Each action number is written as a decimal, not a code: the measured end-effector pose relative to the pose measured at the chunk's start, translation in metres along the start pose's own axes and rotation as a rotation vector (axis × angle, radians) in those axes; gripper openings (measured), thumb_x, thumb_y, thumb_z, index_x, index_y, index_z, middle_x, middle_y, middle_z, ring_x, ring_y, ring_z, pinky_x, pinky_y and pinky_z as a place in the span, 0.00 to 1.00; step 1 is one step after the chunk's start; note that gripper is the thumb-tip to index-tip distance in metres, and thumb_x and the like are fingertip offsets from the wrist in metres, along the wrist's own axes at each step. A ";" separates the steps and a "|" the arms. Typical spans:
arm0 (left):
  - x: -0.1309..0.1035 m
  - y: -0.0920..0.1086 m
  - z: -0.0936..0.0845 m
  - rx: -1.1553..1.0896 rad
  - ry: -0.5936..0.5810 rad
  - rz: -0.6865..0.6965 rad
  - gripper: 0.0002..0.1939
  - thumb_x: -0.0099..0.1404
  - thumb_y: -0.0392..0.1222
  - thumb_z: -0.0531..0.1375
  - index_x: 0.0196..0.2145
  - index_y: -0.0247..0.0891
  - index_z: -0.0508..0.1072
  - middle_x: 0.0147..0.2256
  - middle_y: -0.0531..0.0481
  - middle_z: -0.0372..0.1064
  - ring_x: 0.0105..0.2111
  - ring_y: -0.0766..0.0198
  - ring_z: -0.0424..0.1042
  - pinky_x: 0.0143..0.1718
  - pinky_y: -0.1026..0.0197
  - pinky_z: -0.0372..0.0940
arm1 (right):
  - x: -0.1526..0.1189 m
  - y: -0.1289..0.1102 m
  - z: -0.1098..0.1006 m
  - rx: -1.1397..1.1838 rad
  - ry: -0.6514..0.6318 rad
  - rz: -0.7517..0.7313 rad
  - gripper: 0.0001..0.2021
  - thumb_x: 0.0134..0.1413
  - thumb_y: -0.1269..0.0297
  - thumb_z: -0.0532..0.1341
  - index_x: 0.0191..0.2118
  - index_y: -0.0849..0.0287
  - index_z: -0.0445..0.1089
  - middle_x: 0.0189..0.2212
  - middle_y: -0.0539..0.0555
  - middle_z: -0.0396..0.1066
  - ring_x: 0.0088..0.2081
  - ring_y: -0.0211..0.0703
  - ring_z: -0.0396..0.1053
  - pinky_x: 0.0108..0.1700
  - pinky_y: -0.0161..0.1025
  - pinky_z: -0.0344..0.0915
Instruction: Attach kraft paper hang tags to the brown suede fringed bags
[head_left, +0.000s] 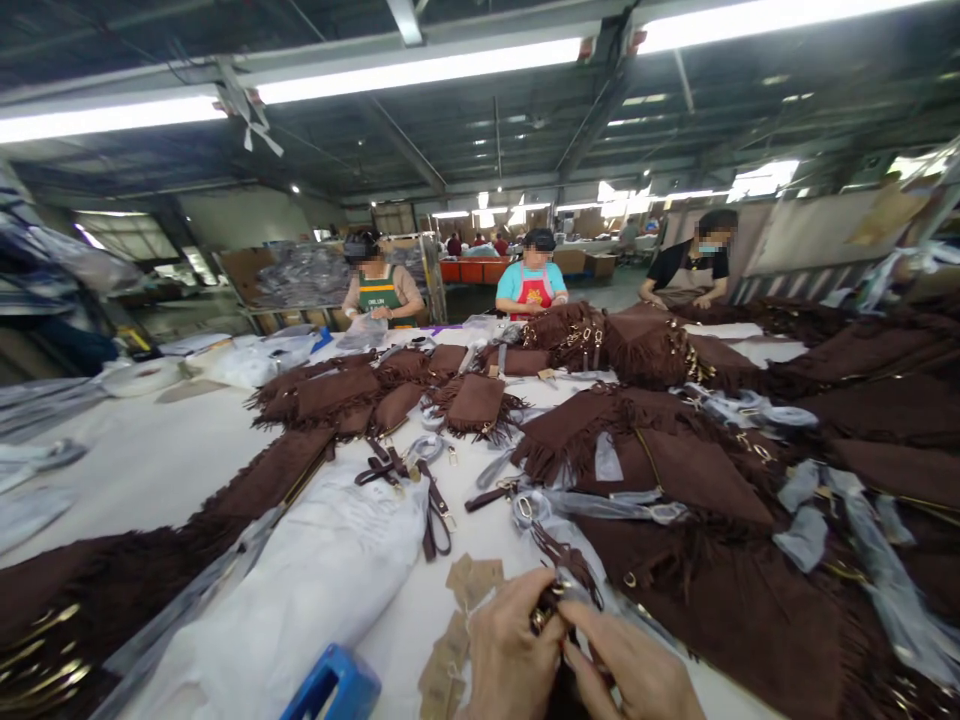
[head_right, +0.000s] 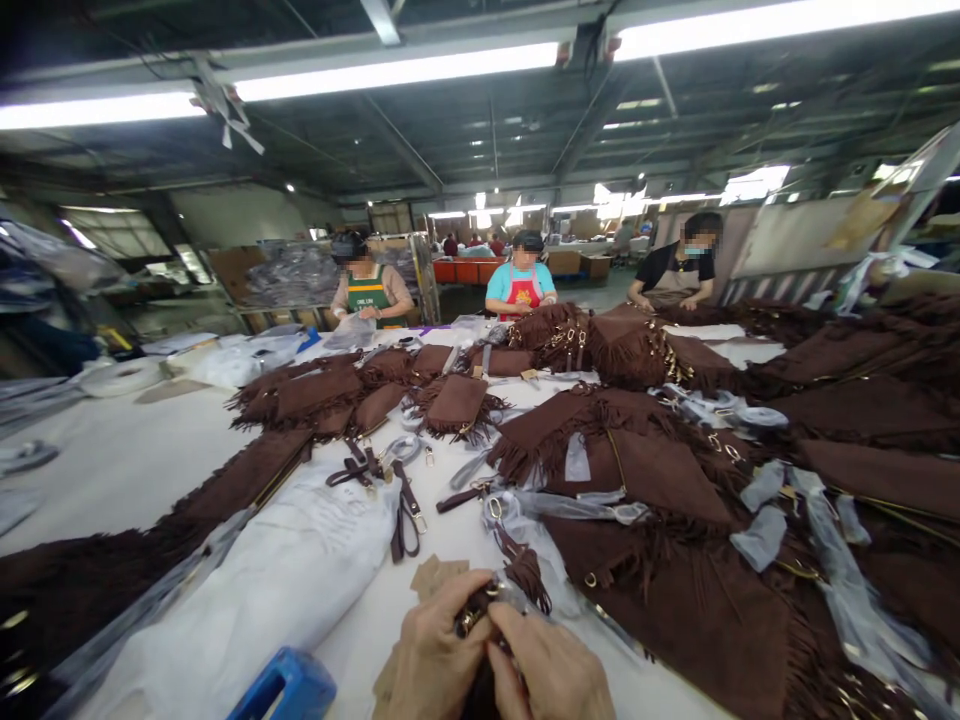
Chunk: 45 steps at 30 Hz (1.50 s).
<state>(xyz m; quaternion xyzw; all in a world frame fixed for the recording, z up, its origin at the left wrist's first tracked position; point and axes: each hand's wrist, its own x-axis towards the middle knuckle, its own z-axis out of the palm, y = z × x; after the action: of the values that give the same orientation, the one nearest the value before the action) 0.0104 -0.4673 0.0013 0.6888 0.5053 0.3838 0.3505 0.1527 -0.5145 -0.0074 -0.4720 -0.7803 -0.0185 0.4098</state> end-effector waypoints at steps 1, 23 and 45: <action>0.000 0.000 -0.001 -0.003 -0.027 -0.040 0.15 0.51 0.34 0.56 0.36 0.44 0.75 0.34 0.54 0.76 0.34 0.64 0.73 0.37 0.67 0.65 | 0.001 0.005 0.004 0.005 0.018 -0.012 0.14 0.55 0.70 0.54 0.48 0.62 0.65 0.32 0.58 0.75 0.28 0.40 0.73 0.32 0.31 0.70; 0.010 -0.028 0.011 -0.856 -0.113 -0.779 0.15 0.36 0.32 0.64 0.27 0.32 0.72 0.20 0.52 0.70 0.20 0.68 0.64 0.24 0.65 0.57 | -0.007 0.020 0.038 0.574 -0.013 0.578 0.08 0.52 0.60 0.60 0.35 0.56 0.74 0.26 0.51 0.70 0.29 0.39 0.69 0.31 0.31 0.67; 0.008 -0.036 0.012 -0.812 -0.033 -0.805 0.15 0.36 0.33 0.63 0.28 0.32 0.73 0.21 0.51 0.71 0.20 0.67 0.66 0.25 0.65 0.58 | -0.012 0.013 0.049 0.103 -0.181 0.358 0.15 0.61 0.63 0.49 0.29 0.58 0.70 0.21 0.51 0.71 0.23 0.38 0.70 0.28 0.31 0.65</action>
<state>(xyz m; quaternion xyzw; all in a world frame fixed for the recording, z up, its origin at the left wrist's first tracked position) 0.0078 -0.4517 -0.0339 0.2582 0.5344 0.3724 0.7135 0.1351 -0.4955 -0.0523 -0.5813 -0.7175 0.1371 0.3585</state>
